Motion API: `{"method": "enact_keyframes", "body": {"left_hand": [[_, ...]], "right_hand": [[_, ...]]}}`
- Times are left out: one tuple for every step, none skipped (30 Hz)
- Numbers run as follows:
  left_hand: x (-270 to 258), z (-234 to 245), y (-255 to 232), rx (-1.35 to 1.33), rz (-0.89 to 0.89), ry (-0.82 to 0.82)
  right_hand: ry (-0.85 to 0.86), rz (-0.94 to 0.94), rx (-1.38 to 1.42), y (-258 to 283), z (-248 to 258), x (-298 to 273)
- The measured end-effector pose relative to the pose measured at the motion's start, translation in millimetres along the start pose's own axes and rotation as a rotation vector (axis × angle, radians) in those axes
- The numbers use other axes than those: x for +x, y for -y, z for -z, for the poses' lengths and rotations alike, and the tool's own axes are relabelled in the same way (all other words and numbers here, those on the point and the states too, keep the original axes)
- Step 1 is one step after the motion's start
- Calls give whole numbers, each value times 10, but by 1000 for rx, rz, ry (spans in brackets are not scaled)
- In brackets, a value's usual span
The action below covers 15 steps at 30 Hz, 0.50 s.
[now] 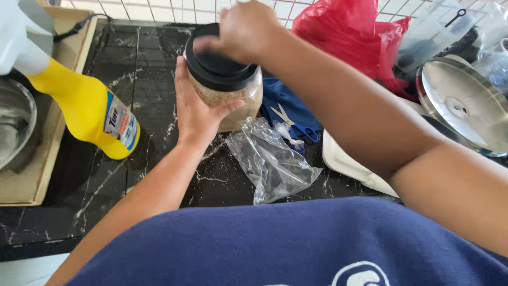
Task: The person cuts open a plastic bag of grains with scissors and pours the contents into a clear container. They then secure the container with a lid and clean the countertop with a cloth and spray cleaner.
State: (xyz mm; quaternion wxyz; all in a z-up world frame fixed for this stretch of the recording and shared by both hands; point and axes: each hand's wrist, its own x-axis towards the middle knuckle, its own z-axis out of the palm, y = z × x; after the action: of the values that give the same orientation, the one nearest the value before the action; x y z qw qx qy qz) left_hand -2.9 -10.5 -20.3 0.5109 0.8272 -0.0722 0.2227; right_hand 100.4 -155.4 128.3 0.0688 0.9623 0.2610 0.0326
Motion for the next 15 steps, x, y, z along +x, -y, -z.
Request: {"method": "enact_keyframes", "body": {"left_hand": [[7, 20, -5, -12, 25, 2], [18, 38, -9, -10, 9, -11], [6, 42, -10, -10, -2, -14], [-6, 40, -14, -10, -13, -17], [13, 21, -31, -32, -9, -15], [27, 5, -48, -54, -4, -13], [7, 15, -51, -72, 8, -14], [-13, 25, -52, -69, -3, -18], [-9, 40, -50, -64, -19, -20], [-8, 49, -51, -60, -35, -22], [-19, 23, -68, -81, -24, -21], [-29, -2, -86, -102, -14, -20], [-18, 20, -88, -116, -3, -30], [1, 40, -89, -116, -8, -29], [-8, 59, -80, -114, -7, -21]], "right_hand": [[-5, 45, 86, -24, 103, -2], [-9, 91, 171, -76, 217, -6], [-8, 130, 262, -128, 284, -36], [-7, 169, 352, -161, 315, -63], [-13, 201, 437, -204, 339, -93], [-20, 155, 380, -225, 330, -119], [-21, 116, 326, -204, 283, -125], [-23, 77, 273, -146, 202, -118], [-28, 36, 222, -77, 109, -89], [-33, -5, 170, -57, 47, -65], [-36, -51, 114, -81, -2, -73], [-65, 17, 138, -137, -18, -84], [-97, 98, 161, -180, 8, -50], [-130, 179, 185, -235, 59, -17], [-157, 257, 214, -281, 87, -18]]}}
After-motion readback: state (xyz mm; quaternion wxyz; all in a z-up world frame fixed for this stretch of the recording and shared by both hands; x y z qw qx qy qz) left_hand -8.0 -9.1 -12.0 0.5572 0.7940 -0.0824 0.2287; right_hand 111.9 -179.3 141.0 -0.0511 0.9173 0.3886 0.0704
